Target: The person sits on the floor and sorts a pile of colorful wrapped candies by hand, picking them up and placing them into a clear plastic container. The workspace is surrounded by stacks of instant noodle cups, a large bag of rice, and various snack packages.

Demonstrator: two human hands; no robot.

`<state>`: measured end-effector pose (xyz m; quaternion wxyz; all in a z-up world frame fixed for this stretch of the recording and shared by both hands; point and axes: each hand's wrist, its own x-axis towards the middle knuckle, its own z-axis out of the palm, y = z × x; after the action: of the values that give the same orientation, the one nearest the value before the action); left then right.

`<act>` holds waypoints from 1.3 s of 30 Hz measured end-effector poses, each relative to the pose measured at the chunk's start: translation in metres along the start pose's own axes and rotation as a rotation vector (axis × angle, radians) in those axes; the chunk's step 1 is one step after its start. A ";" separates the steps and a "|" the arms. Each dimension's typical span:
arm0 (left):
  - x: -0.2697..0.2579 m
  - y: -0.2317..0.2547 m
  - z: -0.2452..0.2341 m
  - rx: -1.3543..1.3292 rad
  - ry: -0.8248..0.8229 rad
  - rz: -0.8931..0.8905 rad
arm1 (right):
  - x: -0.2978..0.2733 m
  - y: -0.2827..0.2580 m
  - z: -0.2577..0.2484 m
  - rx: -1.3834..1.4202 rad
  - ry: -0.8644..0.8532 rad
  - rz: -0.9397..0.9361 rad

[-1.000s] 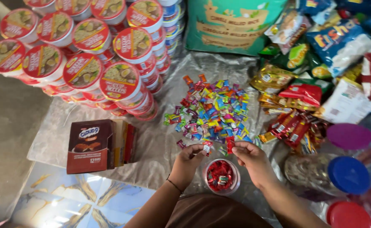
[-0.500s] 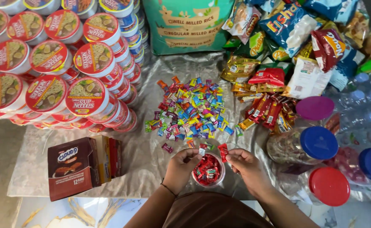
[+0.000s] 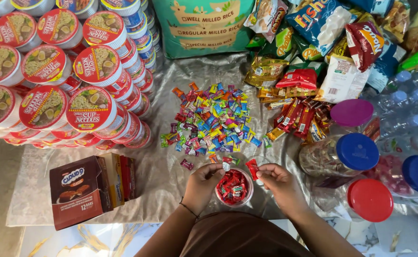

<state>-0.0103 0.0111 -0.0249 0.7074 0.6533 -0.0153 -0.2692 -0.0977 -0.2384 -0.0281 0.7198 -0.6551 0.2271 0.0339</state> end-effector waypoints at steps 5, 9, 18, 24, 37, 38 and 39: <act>-0.001 0.003 -0.004 0.014 0.025 -0.018 | -0.025 -0.054 0.031 -0.360 -0.002 -0.120; -0.004 0.004 -0.006 0.017 0.038 -0.016 | -0.033 -0.080 0.047 -0.717 -0.095 -0.288; -0.005 -0.005 -0.011 -0.022 0.070 -0.027 | -0.015 -0.047 0.034 -0.630 -0.026 -0.207; -0.004 -0.001 -0.012 -0.022 0.066 -0.036 | 0.014 -0.006 0.004 0.450 0.064 0.189; -0.007 0.014 -0.006 0.020 0.040 0.000 | 0.008 -0.015 0.004 0.547 0.148 0.266; -0.008 0.018 -0.006 0.082 0.046 0.015 | 0.007 -0.016 0.004 0.536 0.157 0.266; -0.010 0.022 -0.005 0.145 0.051 0.030 | 0.007 -0.018 0.005 0.526 0.167 0.264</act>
<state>-0.0089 0.0196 -0.0016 0.6624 0.7093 -0.0265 -0.2398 -0.0842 -0.2381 -0.0138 0.8329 -0.4116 0.3697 0.0133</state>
